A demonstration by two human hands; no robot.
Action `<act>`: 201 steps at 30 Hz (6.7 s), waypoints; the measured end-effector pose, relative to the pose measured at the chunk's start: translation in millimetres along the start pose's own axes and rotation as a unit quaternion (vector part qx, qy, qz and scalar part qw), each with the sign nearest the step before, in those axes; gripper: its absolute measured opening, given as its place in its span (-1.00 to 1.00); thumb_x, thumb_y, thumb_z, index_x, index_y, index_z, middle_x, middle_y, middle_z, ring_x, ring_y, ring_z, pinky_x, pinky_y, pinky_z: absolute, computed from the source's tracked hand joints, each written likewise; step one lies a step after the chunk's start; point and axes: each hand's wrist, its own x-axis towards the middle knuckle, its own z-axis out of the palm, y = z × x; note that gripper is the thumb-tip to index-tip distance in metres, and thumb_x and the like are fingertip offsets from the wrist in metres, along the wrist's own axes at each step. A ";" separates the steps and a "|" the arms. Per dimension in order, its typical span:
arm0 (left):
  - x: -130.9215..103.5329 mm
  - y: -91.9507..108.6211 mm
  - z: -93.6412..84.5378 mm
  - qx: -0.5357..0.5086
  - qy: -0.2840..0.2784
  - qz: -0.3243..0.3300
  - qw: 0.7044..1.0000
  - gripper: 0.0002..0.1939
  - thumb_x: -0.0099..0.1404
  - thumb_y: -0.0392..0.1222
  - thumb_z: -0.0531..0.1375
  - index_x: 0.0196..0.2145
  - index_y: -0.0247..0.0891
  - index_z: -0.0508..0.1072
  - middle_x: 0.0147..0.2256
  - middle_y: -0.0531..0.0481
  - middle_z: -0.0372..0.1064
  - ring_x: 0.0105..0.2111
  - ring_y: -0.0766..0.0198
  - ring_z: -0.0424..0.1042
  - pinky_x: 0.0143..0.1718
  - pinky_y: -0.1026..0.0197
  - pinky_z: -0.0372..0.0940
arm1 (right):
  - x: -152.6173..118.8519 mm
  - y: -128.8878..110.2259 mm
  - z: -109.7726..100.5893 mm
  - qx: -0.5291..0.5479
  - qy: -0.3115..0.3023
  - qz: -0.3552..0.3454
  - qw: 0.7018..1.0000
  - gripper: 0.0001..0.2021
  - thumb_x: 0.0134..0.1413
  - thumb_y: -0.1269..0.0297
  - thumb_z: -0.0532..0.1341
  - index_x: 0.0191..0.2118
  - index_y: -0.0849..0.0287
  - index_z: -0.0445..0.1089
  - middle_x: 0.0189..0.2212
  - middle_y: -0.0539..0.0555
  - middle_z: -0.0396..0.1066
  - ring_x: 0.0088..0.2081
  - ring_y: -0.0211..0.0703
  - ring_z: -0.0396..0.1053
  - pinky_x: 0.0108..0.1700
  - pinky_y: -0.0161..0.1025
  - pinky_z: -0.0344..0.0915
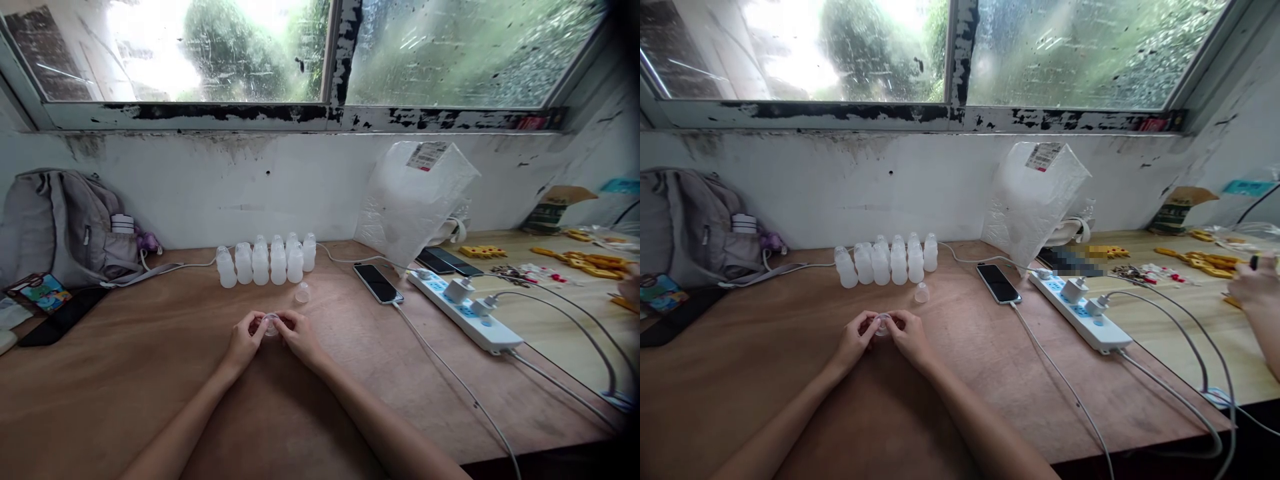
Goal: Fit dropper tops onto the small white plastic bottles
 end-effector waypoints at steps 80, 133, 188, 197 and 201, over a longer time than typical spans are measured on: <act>3.8 -4.3 -13.3 -0.033 -0.019 0.054 0.998 -0.82 0.11 -0.13 0.07 -0.32 -0.24 0.31 -0.48 0.04 0.34 -0.55 0.35 0.33 -0.51 0.32 0.25 | 0.6 -13.6 -7.3 0.333 -0.112 0.150 0.924 -0.72 -0.12 0.14 0.20 -0.28 0.18 0.24 -0.54 -0.06 0.26 -0.65 -0.39 0.22 -0.67 -0.42 0.20; 265.1 59.6 -80.4 0.518 -0.150 -0.093 0.837 -0.66 -0.34 0.02 0.27 -0.62 -0.29 0.46 -0.52 -0.07 0.43 -0.51 0.19 0.37 -0.50 0.29 0.20 | 20.2 15.7 -20.3 0.294 -0.024 0.173 0.940 -0.66 -0.22 0.05 0.24 -0.54 0.20 0.15 -0.79 -0.12 0.23 -0.81 -0.41 0.11 -0.77 -0.45 0.02; 12.1 -5.9 0.7 0.189 0.037 0.137 0.972 -0.47 0.05 -0.05 0.17 -0.01 -0.12 0.16 -0.15 -0.05 0.22 -0.16 0.18 0.30 -0.13 0.16 0.22 | 21.9 6.0 -47.2 0.295 0.097 0.115 0.944 -0.69 -0.26 0.07 0.26 -0.43 0.21 0.30 -0.57 -0.05 0.31 -0.69 -0.42 0.19 -0.66 -0.39 0.17; 7.5 6.5 -5.6 0.186 0.014 0.126 0.974 -0.55 0.01 -0.01 0.18 -0.12 -0.14 0.26 -0.31 0.01 0.38 -0.31 0.21 0.39 -0.30 0.21 0.28 | 19.7 3.2 -40.9 0.253 0.068 0.083 0.962 -0.70 -0.23 0.07 0.25 -0.46 0.23 0.32 -0.61 -0.07 0.27 -0.73 -0.44 0.16 -0.69 -0.40 0.15; 6.4 12.1 -8.9 0.175 -0.011 0.142 0.974 -0.60 0.03 -0.07 0.16 -0.13 -0.14 0.28 -0.18 -0.03 0.36 -0.20 0.18 0.36 -0.20 0.19 0.27 | 19.9 3.9 -42.4 0.241 0.065 0.083 0.965 -0.70 -0.24 0.06 0.25 -0.47 0.23 0.32 -0.63 -0.08 0.27 -0.73 -0.44 0.15 -0.69 -0.40 0.16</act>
